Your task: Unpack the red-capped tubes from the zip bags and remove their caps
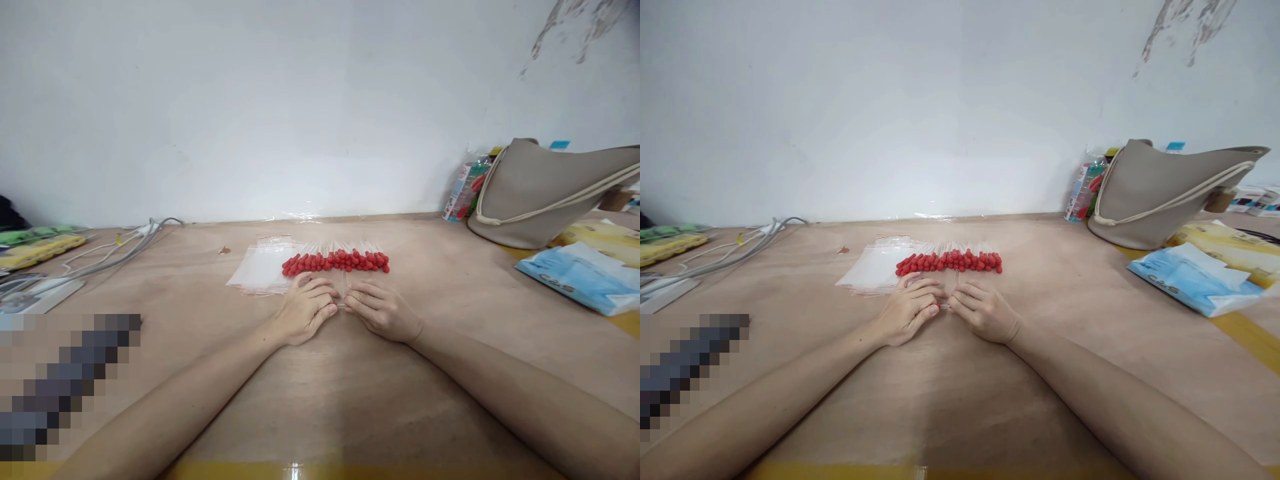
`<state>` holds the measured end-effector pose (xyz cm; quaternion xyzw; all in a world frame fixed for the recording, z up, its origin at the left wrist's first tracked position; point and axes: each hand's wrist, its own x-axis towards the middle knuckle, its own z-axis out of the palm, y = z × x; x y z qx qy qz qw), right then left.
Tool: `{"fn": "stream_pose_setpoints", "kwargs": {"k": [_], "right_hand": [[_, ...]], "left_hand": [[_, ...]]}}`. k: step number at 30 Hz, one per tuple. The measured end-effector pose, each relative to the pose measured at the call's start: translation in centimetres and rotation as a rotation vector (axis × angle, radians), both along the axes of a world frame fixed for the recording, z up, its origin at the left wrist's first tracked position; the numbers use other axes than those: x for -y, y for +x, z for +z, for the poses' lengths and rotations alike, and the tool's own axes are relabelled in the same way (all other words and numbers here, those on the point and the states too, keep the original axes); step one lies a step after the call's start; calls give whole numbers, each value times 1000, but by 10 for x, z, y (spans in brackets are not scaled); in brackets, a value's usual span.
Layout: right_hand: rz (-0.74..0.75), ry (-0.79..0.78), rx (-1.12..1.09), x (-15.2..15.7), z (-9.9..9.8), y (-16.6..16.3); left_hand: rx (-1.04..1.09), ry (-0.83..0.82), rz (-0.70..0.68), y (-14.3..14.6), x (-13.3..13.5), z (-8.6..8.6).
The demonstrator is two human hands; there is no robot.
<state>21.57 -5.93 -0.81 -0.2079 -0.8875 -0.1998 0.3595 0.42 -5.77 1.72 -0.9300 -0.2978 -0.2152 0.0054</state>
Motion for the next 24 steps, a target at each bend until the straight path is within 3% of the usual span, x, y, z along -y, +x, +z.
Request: {"fn": "stream_pose_setpoints", "kwargs": {"k": [3,7,12,17,24], "right_hand": [[-7,-26,-43,0,-2,0],[28,-288,-206,-4,-6,-4],[136,-493,-182,-8,-5,-8],[191,-515,-167,-5,-3,-8],[197,-365,-152,0,-1,-9]], "left_hand": [[26,12,4,-1,-1,-2],[85,94,11,-1,-5,-7],[100,179,-6,2,-6,-9],[46,214,-22,3,-5,-6],[-2,186,-28,1,-2,-2]]}}
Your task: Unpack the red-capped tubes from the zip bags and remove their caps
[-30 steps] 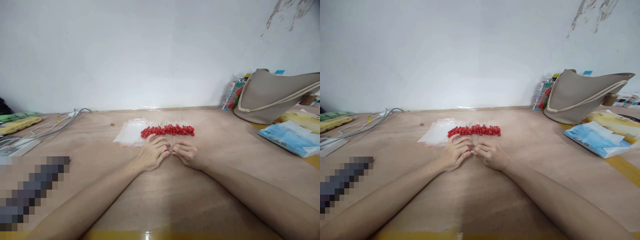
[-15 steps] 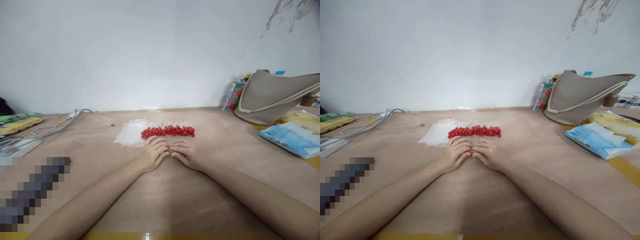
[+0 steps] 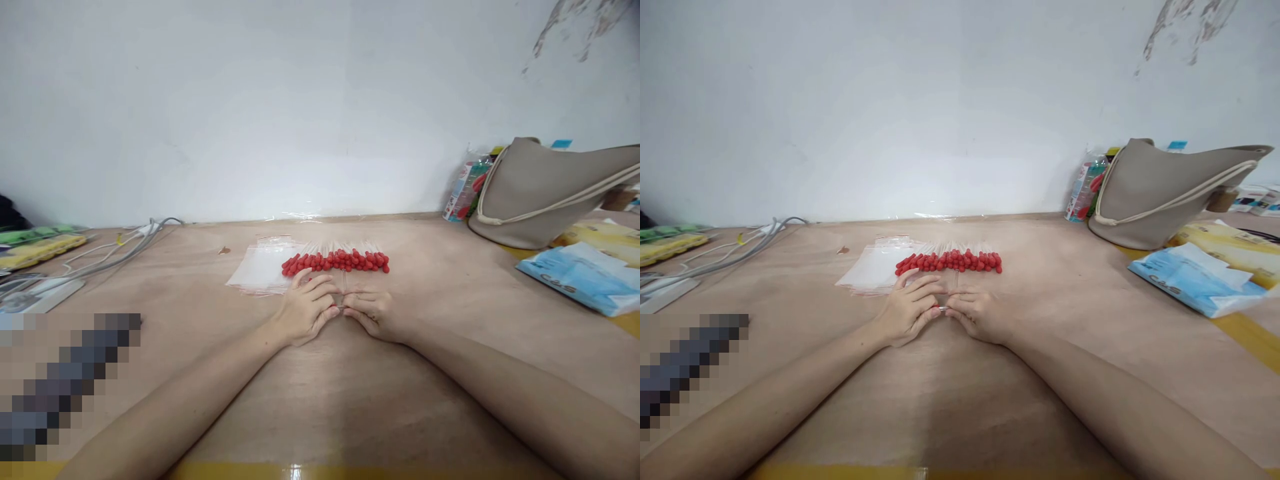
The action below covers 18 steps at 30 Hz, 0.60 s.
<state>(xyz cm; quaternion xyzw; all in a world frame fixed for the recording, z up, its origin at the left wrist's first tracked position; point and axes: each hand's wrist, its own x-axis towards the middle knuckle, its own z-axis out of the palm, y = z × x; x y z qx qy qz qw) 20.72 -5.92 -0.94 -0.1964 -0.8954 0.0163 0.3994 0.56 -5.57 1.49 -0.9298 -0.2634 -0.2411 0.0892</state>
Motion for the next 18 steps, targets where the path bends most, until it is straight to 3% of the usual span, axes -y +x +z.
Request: {"fn": "stream_pose_setpoints", "kwargs": {"k": [7,13,18], "right_hand": [[-56,134,13,-1,-10,6],[-45,264,28,1,-7,8],[-99,231,4,-2,-6,20]], "left_hand": [[-16,15,2,-3,2,-1],[-17,60,-8,-5,4,-3],[13,68,68,-21,2,-2]]}}
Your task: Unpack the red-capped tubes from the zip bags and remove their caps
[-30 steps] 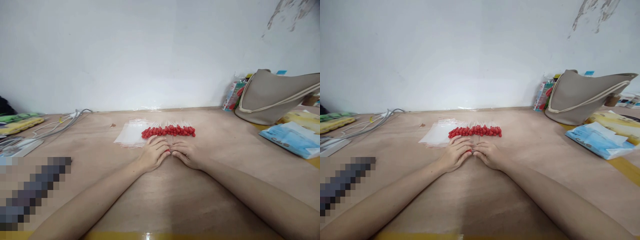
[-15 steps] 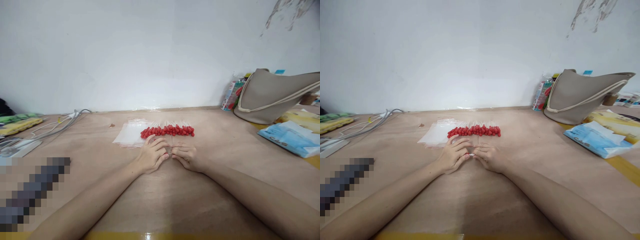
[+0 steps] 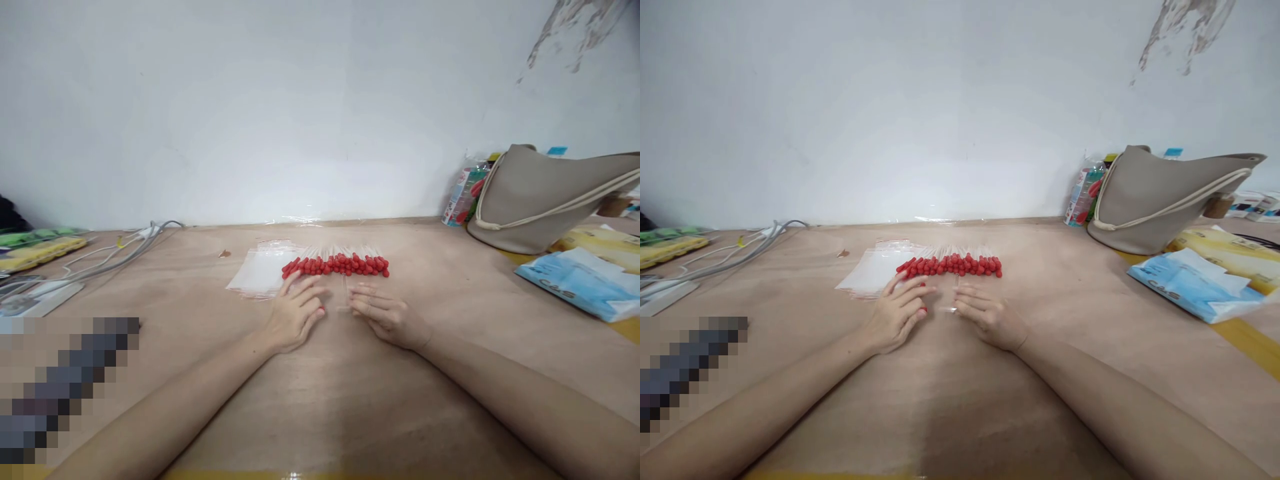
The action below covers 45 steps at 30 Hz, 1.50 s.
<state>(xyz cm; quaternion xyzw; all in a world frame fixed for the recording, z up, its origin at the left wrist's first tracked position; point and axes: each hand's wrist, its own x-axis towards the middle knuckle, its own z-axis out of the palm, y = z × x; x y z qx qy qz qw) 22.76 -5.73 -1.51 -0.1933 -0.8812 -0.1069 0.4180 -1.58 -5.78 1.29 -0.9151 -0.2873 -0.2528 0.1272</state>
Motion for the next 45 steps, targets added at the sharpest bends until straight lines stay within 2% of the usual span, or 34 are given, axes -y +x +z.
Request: {"fn": "stream_pose_setpoints", "kwargs": {"k": [5,9,13,17,27,30,34,38,41,45], "right_hand": [[-312,-164,-6,-7,-3,8],[-426,-247,26,-11,-5,2],[-453,-312,-12,-11,-2,-5],[-509,-301,-51,-11,0,-12],[-464,-274,-25,-9,0,-18],[-461,-269,20,-6,1,-20],[-465,-286,77,-3,3,-20],[-477,-279,115,-2,6,-19],[-482,-265,122,-1,6,-19],[-482,-271,117,-2,6,-19]], "left_hand": [[219,-106,282,-17,-13,-6],[304,-154,290,-16,-25,-14],[325,-73,292,-11,-32,-17],[291,-25,322,-8,-33,-17],[319,-193,385,-3,-33,-20],[334,-190,363,-2,-31,-19],[310,-59,326,0,-25,-11],[260,19,410,-1,-27,-1],[216,28,470,1,-36,6],[160,31,470,10,-55,13]]}}
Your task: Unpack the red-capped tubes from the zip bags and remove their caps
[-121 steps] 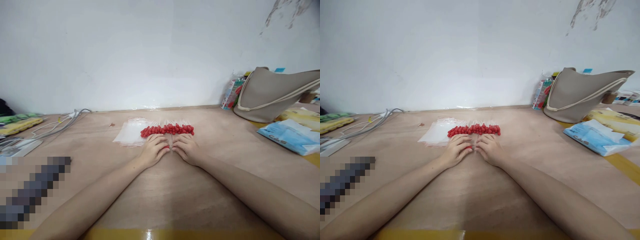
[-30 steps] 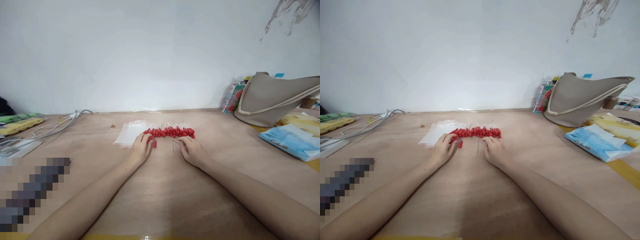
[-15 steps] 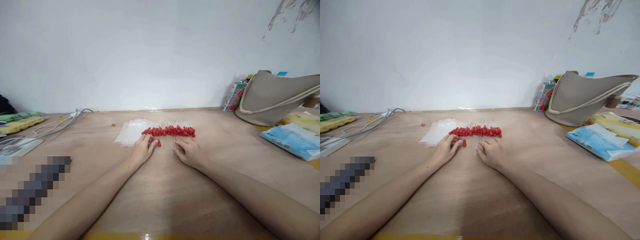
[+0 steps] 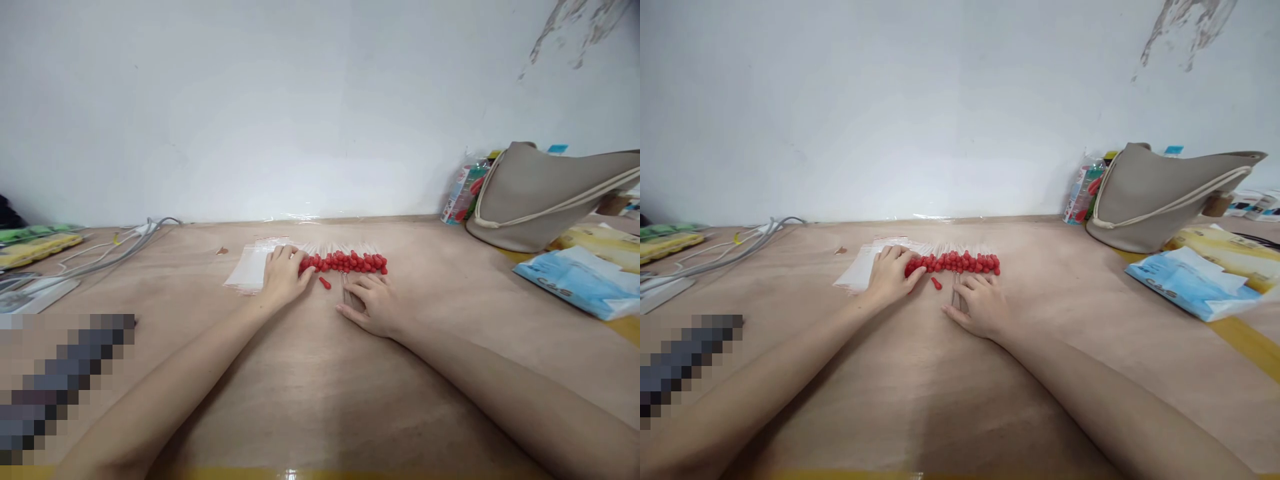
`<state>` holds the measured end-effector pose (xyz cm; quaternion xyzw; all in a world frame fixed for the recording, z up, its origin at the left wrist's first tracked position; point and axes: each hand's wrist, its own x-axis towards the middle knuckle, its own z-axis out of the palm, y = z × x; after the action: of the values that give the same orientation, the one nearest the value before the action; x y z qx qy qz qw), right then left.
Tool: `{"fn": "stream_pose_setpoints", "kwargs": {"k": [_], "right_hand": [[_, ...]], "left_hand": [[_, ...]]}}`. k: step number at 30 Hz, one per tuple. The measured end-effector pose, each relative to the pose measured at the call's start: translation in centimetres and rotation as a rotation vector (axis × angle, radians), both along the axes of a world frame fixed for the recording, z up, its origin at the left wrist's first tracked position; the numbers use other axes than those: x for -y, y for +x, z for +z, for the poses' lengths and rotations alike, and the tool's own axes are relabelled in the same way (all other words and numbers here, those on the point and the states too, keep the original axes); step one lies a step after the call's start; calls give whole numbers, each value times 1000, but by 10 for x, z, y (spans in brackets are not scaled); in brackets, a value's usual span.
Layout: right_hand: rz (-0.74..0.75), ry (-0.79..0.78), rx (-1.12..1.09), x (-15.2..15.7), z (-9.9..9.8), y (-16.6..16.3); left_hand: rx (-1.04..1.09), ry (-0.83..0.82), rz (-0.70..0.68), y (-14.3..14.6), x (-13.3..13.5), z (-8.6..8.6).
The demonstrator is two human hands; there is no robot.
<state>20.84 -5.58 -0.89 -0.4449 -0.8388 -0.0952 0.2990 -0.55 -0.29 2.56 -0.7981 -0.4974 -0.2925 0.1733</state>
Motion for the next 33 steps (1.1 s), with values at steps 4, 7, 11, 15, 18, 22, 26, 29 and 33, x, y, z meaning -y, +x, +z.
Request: {"fn": "stream_pose_setpoints", "kwargs": {"k": [4,7,11,15,18,22,26,29,33], "right_hand": [[2,-19,-20,1,1,0],[0,-28,-40,1,2,0],[-19,-48,-79,1,3,0],[-7,-61,-164,-1,2,1],[2,38,-291,-5,-1,3],[36,162,-313,-8,-2,6],[106,178,-193,-6,-1,7],[131,160,-160,-4,-1,5],[173,170,-139,-4,-1,4]], "left_hand": [[-8,-20,2,10,-18,2],[9,-44,-4,14,-26,-1],[74,2,16,17,-26,-3],[185,76,24,13,-5,1],[233,83,-94,2,21,-1],[215,4,-310,-12,46,-13],[227,-56,-379,-16,49,-20],[220,-67,-424,-14,47,-20],[197,-79,-446,-14,48,-19]]}}
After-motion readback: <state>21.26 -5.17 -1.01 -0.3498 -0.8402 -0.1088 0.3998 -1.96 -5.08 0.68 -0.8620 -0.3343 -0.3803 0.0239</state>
